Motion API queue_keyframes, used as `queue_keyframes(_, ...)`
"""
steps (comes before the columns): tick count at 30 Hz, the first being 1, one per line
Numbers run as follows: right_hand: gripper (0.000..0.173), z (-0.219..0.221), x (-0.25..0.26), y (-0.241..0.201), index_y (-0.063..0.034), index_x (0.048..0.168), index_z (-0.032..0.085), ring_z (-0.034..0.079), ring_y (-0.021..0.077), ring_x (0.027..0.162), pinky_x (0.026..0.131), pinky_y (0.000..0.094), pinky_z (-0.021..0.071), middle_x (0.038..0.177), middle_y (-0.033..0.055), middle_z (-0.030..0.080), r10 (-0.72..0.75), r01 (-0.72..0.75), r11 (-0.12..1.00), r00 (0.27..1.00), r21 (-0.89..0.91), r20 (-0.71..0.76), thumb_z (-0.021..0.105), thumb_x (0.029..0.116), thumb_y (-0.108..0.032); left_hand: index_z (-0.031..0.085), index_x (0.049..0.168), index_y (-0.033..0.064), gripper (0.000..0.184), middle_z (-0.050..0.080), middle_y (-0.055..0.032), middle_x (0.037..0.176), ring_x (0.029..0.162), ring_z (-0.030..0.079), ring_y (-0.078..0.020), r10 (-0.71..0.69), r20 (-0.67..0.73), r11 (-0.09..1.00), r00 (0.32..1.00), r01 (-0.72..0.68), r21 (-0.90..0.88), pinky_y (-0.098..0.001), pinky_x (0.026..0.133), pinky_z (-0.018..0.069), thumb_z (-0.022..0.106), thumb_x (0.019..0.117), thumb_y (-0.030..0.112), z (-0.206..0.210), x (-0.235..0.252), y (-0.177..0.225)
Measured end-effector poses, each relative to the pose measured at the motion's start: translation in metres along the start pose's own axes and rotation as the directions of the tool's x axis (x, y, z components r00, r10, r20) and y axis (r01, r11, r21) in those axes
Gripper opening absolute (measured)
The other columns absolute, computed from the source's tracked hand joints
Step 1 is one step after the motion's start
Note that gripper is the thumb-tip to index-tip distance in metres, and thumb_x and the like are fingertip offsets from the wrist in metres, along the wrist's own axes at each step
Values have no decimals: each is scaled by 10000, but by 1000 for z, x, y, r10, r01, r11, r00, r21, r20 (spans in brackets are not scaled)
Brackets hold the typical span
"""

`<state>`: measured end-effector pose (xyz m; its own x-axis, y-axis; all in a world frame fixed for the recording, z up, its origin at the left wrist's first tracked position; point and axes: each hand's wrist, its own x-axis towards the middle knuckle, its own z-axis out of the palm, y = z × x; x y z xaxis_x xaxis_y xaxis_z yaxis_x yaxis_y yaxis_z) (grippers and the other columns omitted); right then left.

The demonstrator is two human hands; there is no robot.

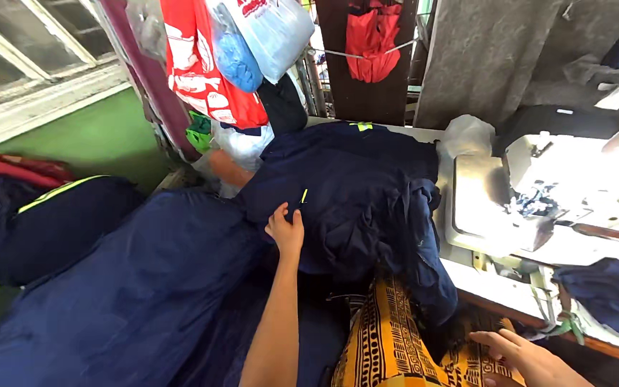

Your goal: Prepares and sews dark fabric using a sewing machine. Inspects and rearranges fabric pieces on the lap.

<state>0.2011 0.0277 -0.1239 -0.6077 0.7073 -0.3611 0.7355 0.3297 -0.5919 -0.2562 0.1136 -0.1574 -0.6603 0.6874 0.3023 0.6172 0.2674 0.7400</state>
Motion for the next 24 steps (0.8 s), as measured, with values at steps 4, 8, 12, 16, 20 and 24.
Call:
queue_keyframes(4,483,6,0,0,35,1363,606,686,451,993,919,599,537,1132,293,674,-41,40,997,999,61,20,706,973,-231,586,1395,16,643,528,-278,1451,1463,307,-516,-303,436,870,847,60,489,-752,1113,230,518,1030,540,10,46,37)
queue_keyframes(8,485,7,1,-5,29,1358,611,701,397,940,858,548,576,1098,256,690,-118,141,982,978,128,-174,726,950,-207,528,1413,-39,566,597,-287,1356,1322,543,-427,-195,511,925,837,-16,380,-641,1095,387,545,1050,395,3,18,69)
queue_keyframes(12,794,1,27,-51,82,1467,470,673,344,1106,935,474,567,1277,265,644,-91,260,923,865,285,-493,824,845,-262,505,1329,-17,290,668,-102,1145,1035,671,-146,38,663,702,748,452,-550,-357,916,572,452,1076,115,2,-86,110)
queue_keyframes(16,861,6,68,-86,129,1463,383,628,199,1224,1073,332,497,1341,223,614,-52,331,878,784,346,-619,833,805,-196,655,1215,100,233,710,29,1149,1041,683,-92,506,639,307,579,572,-761,-334,924,579,614,1004,190,11,-165,128)
queue_keyframes(20,377,-4,64,-82,15,1199,678,704,63,973,865,233,574,1056,76,747,-284,451,893,573,7,-769,607,840,-77,802,1062,219,201,780,26,1030,949,744,-105,609,650,157,454,735,-660,-336,851,620,630,970,173,25,-149,84)
queue_keyframes(24,233,-40,6,-118,33,1084,711,707,114,940,867,211,544,977,134,756,-554,583,776,446,-242,-703,627,929,-119,562,1139,-10,227,699,7,950,857,671,-41,-27,769,575,638,640,-511,-254,797,577,445,963,-92,56,-170,64)
